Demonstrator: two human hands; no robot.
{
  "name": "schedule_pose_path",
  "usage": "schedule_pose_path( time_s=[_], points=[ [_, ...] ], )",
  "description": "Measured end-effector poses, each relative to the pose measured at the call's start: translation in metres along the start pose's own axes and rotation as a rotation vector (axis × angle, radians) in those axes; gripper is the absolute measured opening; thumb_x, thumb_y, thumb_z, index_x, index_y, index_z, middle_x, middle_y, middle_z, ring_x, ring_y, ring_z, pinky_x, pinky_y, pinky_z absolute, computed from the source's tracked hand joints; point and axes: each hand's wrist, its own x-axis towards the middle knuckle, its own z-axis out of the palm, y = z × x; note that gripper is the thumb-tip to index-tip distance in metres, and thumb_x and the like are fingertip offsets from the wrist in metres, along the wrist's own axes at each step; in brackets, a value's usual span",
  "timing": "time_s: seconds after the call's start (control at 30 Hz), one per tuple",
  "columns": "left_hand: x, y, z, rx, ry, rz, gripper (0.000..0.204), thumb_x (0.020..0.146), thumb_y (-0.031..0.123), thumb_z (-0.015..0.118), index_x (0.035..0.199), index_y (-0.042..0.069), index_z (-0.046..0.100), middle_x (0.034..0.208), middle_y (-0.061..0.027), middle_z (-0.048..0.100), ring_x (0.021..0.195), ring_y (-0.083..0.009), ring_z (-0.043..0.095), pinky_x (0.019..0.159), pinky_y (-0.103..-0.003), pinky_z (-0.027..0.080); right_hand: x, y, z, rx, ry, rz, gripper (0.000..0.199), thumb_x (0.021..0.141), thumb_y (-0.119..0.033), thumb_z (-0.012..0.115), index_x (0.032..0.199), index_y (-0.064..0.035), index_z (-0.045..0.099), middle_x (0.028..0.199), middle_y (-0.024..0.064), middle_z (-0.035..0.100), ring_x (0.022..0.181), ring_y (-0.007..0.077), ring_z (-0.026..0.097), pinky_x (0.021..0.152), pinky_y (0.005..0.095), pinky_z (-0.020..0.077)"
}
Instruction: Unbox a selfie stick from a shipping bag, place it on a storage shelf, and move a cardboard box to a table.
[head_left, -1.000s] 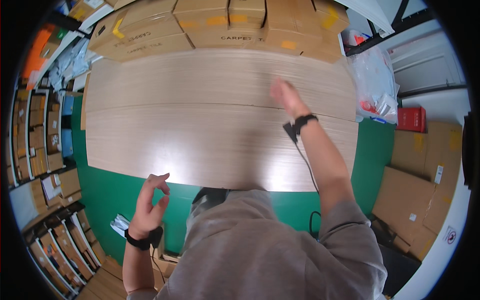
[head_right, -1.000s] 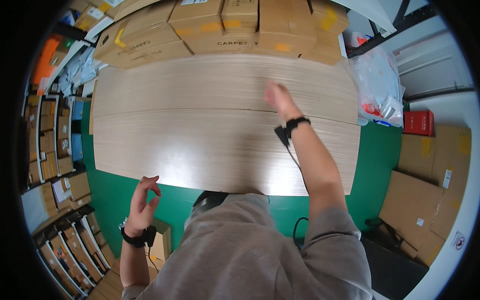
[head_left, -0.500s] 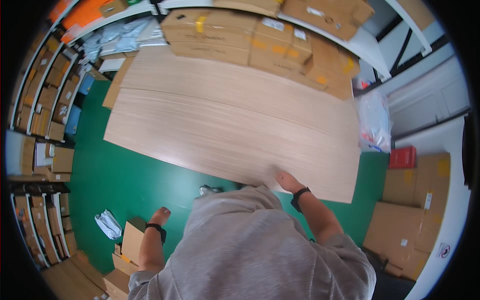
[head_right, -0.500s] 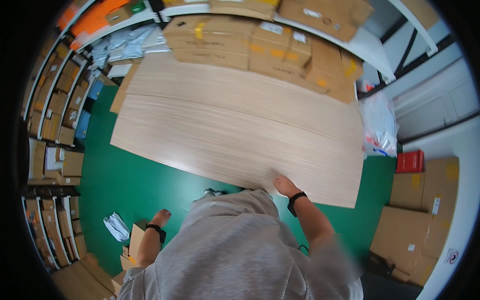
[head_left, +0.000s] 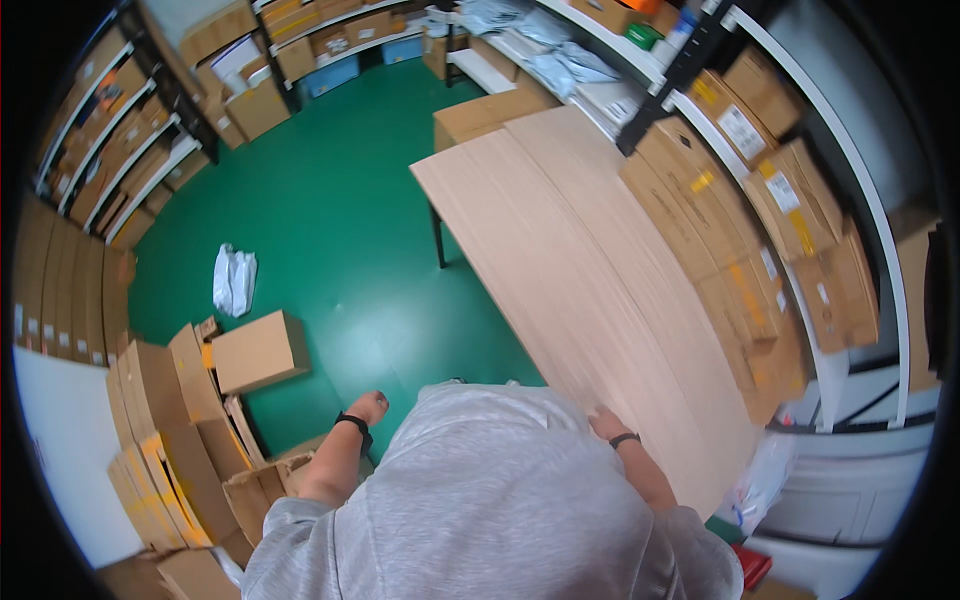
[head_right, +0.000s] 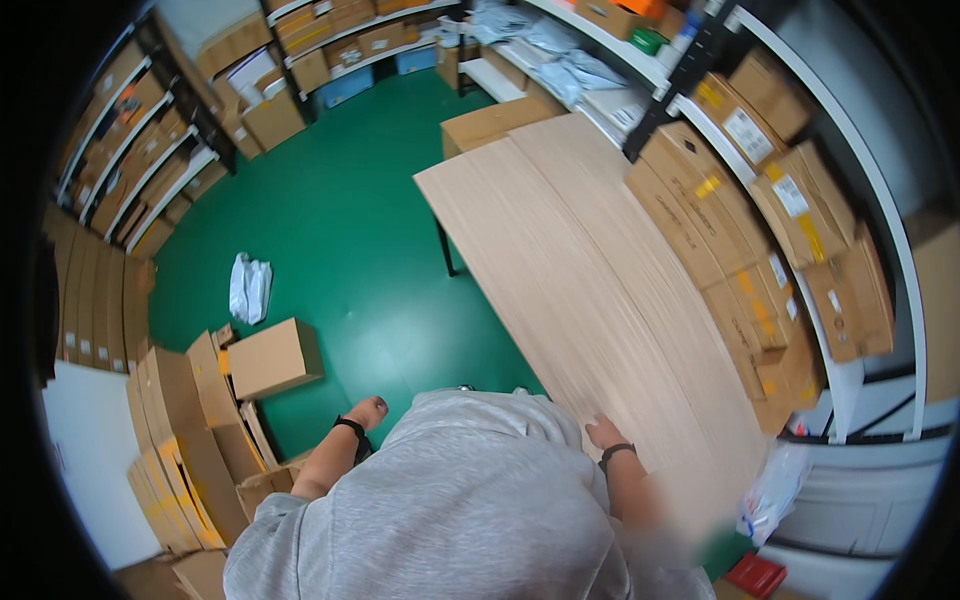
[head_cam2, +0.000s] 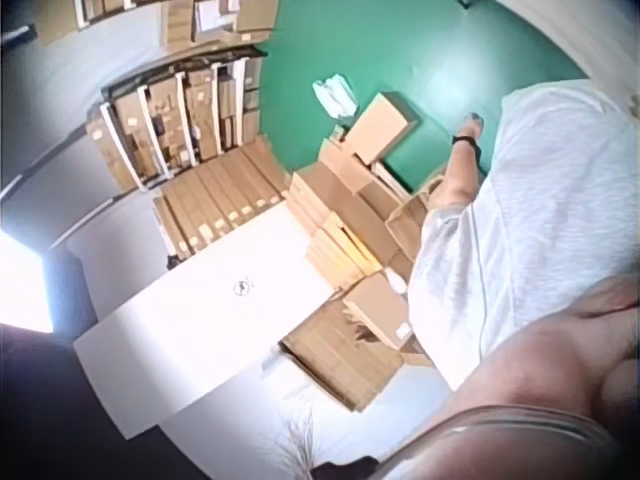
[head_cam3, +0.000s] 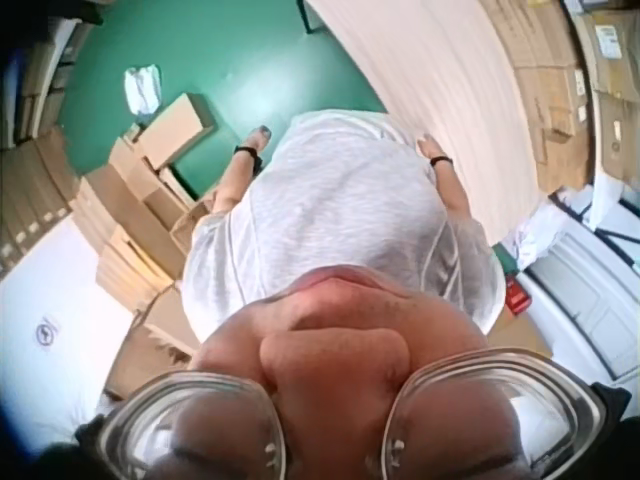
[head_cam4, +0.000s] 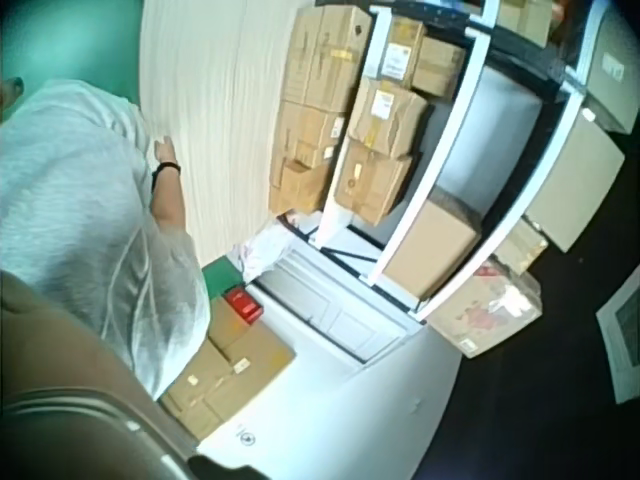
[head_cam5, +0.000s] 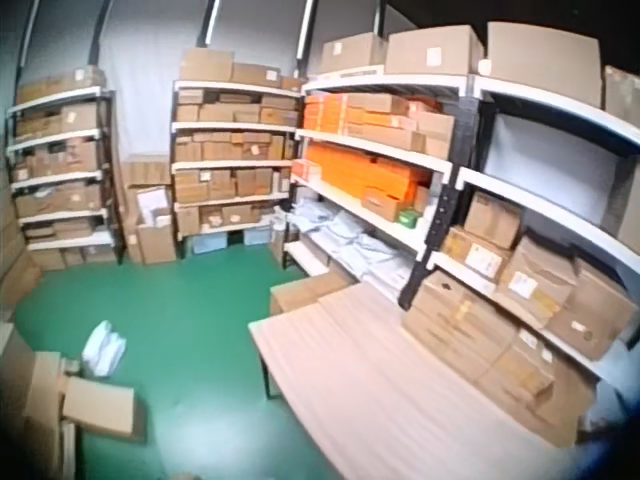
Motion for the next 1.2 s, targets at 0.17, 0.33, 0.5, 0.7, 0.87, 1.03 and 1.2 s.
schedule_pose_path(
  time_s=[0.17,0.33,0.5,0.7,0.87,1.03,1.2],
  points=[
    [-0.021,-0.075,0.051,-0.263,0.068,-0.203,0.048,0.094,0.031,0.053,0.132,0.005,0.064,0.135,-0.0226,0.064,0.129,-0.0374,0.058,0.110,-0.044,0.045,0.054,-0.103,-0.057,-0.201,-0.051,-0.135,0.066,0.095,-0.035,0.060,0.148,0.0025,0.047,0.147,0.0295,0.052,0.140,0.0393,0.049,0.117,0.0413,0.0391],
    [-0.053,-0.105,0.095,-0.402,0.050,-0.404,0.050,0.093,0.030,0.051,0.133,0.003,0.064,0.140,-0.0207,0.062,0.133,-0.0358,0.056,0.113,-0.044,0.043,0.127,-0.199,-0.089,-0.284,-0.146,-0.233,0.068,0.094,-0.034,0.060,0.150,0.0012,0.045,0.151,0.0283,0.048,0.143,0.0387,0.045,0.119,0.0412,0.0370],
    [-0.063,-0.100,0.095,-0.505,0.004,-0.554,0.053,0.094,0.031,0.049,0.139,0.006,0.061,0.143,-0.0198,0.059,0.136,-0.0351,0.054,0.115,-0.043,0.040,0.201,-0.289,-0.095,-0.363,-0.253,-0.335,0.069,0.093,-0.033,0.060,0.151,0.0011,0.045,0.153,0.0280,0.046,0.145,0.0392,0.042,0.121,0.0415,0.0350],
    [-0.027,-0.062,0.023,-0.621,0.105,-0.516,0.051,0.097,0.036,0.050,0.135,0.006,0.063,0.139,-0.0225,0.061,0.134,-0.0368,0.055,0.113,-0.042,0.042,0.292,-0.377,-0.107,-0.458,-0.255,-0.331,0.065,0.090,-0.034,0.063,0.147,-0.0056,0.051,0.143,0.0310,0.051,0.136,0.0445,0.050,0.115,0.0461,0.0406],
    [0.036,-0.075,-0.052,-0.793,0.296,-0.451,0.044,0.097,0.036,0.054,0.124,0.003,0.066,0.124,-0.0213,0.069,0.117,-0.0358,0.064,0.102,-0.042,0.049,0.322,-0.484,-0.141,-0.529,-0.129,-0.526,0.063,0.088,-0.032,0.064,0.145,-0.0070,0.052,0.142,0.0316,0.050,0.130,0.0455,0.053,0.111,0.0465,0.0443],
    [0.057,-0.083,-0.123,-1.122,0.453,-0.476,0.032,0.098,0.027,0.055,0.116,0.001,0.064,0.102,-0.0156,0.068,0.091,-0.0255,0.065,0.081,-0.037,0.052,0.367,-0.582,-0.159,-0.439,-0.110,-0.753,0.057,0.089,-0.027,0.063,0.141,-0.0033,0.055,0.133,0.0293,0.058,0.125,0.0424,0.058,0.107,0.0443,0.0474],
    [0.039,-0.161,-0.075,-0.993,0.366,-0.746,0.042,0.094,0.030,0.055,0.123,0.001,0.065,0.121,-0.0229,0.069,0.111,-0.0329,0.068,0.097,-0.041,0.052,0.384,-0.679,-0.127,-0.275,-0.319,-0.803,0.045,0.095,-0.019,0.063,0.133,0.0025,0.058,0.113,0.0222,0.069,0.112,0.0331,0.066,0.098,0.0395,0.0516]
  ],
)
